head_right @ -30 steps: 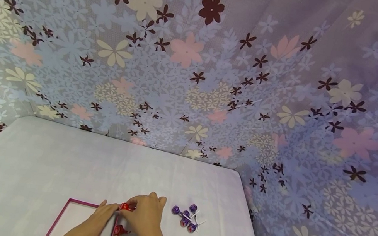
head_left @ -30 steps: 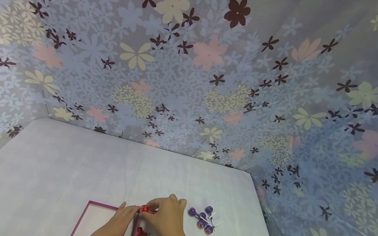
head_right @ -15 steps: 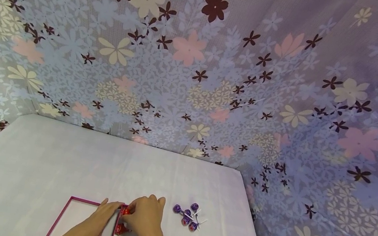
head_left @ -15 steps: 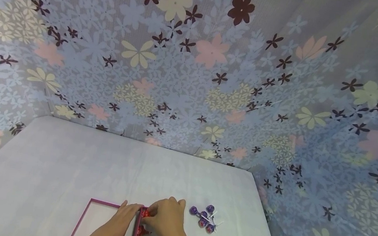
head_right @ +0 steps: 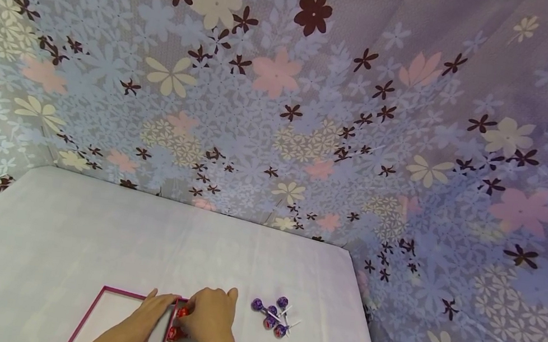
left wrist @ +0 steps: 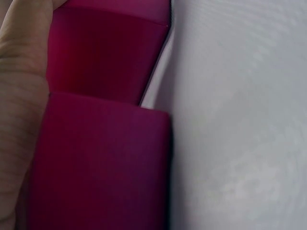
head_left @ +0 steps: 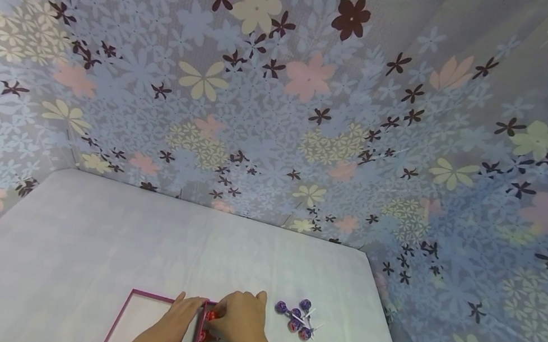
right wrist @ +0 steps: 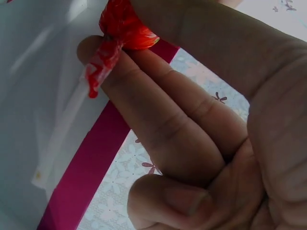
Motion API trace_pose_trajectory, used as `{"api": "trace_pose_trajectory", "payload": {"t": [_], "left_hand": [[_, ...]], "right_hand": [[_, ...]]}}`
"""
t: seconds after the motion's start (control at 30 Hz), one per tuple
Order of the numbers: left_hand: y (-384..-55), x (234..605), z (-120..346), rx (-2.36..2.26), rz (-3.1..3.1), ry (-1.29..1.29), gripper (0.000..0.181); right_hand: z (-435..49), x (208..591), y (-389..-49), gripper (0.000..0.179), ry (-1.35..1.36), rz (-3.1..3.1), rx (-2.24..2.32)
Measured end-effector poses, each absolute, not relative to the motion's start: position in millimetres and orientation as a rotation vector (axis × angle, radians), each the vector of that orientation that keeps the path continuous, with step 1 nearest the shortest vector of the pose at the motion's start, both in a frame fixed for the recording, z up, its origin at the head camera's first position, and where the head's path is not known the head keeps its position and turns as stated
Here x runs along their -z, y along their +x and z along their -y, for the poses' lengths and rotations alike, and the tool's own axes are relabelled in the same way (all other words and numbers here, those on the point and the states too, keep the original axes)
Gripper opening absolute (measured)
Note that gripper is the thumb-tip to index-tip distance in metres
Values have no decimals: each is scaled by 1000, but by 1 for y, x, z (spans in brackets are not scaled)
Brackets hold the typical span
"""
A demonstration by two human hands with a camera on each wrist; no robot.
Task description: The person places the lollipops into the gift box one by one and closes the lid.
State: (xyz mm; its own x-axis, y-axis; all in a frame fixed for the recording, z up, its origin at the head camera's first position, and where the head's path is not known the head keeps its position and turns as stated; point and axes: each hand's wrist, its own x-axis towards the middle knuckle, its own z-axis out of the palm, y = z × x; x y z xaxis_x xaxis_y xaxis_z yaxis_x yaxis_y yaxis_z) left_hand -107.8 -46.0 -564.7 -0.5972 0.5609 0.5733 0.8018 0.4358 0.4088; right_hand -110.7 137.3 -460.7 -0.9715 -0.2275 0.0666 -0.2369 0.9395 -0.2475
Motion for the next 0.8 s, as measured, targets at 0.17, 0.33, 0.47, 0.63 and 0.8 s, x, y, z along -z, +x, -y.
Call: {"api": "trace_pose_trajectory", "payload": {"t": [0.17, 0.33, 0.47, 0.63, 0.8], "left_hand": [[-111, 567, 45, 906, 2287, -1183, 118], [-113, 568, 44, 872, 2229, -1184, 117], [-113, 568, 44, 897, 2265, -1170, 115], [-111, 568, 45, 890, 2329, -1129, 115], [-113, 571, 43, 894, 2284, -1135, 113]], "right_hand": [[-136, 461, -110, 24, 389, 3072, -354], [-135, 462, -110, 24, 404, 3092, -310], [-136, 465, -111, 23, 406, 3117, -344], [-135, 465, -112, 23, 405, 3130, -335], [-132, 466, -113, 21, 399, 3157, -296]]}}
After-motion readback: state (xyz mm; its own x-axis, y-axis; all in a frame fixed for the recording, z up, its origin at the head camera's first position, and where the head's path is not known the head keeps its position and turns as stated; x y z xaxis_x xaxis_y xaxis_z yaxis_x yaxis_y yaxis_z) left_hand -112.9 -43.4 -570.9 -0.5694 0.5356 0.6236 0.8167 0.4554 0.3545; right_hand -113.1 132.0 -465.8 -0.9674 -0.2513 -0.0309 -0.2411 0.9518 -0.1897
